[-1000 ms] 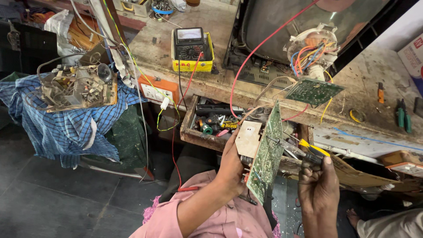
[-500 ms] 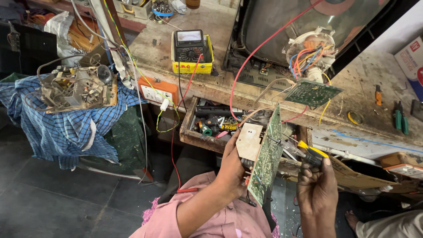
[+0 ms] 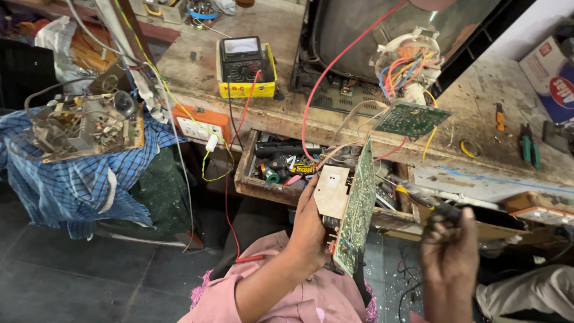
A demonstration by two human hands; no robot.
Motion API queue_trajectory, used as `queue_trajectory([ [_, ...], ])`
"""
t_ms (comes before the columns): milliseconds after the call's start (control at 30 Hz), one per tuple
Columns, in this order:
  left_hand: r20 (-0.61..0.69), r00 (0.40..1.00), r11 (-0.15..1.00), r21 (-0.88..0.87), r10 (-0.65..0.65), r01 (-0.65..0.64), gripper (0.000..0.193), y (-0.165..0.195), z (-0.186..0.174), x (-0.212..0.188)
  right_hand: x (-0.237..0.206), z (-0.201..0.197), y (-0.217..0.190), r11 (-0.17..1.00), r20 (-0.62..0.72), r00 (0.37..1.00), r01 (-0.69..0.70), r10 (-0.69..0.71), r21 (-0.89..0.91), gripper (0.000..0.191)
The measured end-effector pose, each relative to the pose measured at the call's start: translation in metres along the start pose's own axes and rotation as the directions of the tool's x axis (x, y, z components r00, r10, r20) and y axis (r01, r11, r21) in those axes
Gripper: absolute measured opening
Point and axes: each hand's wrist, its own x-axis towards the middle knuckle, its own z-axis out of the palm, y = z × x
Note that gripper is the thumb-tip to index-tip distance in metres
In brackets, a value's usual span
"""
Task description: The person holds a circuit board and uses a soldering iron to apply solder to several points on the board. They also use a screwdriver to adjust components and repeatedly flip the board to inspect both sides.
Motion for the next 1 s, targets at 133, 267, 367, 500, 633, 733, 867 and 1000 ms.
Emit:
queue_trajectory([
  [133,-0.038,0.999,0.998,0.055,0.019,-0.017,0.039,0.004,-0.005,-0.002,0.016,-0.015,-0.047,0.976,0.003,0.976,0.216,-0.216,-0.009,0.027],
  [267,0.036,0.999,0.983,0.181,0.036,-0.042,0.032,0.005,-0.003,-0.007,0.049,-0.016,-0.117,0.519,0.002,0.572,0.747,-0.82,-0.416,0.028],
  [367,0.093,0.995,0.972,0.227,0.047,-0.067,0.032,0.008,0.007,-0.017,0.069,-0.007,-0.159,0.046,0.133,0.265,0.574,-0.955,-0.818,0.031],
  [500,0.57,0.773,0.461,0.627,0.279,-0.628,0.031,0.025,0.009,-0.017,0.095,0.024,-0.183,-0.178,0.343,0.225,0.536,-0.912,-0.825,0.028],
  [633,0.167,0.985,0.941,0.325,0.038,-0.091,0.039,0.016,0.004,-0.005,0.122,0.063,-0.19,-0.379,0.494,0.208,0.42,-0.844,-0.825,0.029],
  [733,0.147,0.987,0.961,0.255,0.067,-0.103,0.042,0.009,0.005,0.0,0.14,0.081,-0.192,-0.268,0.38,0.33,0.337,-0.864,-0.903,0.032],
  [867,0.27,0.959,0.883,0.427,0.081,-0.195,0.042,0.005,0.015,-0.006,0.159,0.088,-0.199,-0.527,0.625,0.244,0.364,-0.741,-0.768,0.022],
  [1000,0.224,0.968,0.919,0.348,0.111,-0.186,0.039,-0.005,0.019,-0.014,0.173,0.085,-0.188,-0.579,0.642,0.249,0.284,-0.725,-0.764,0.032],
])
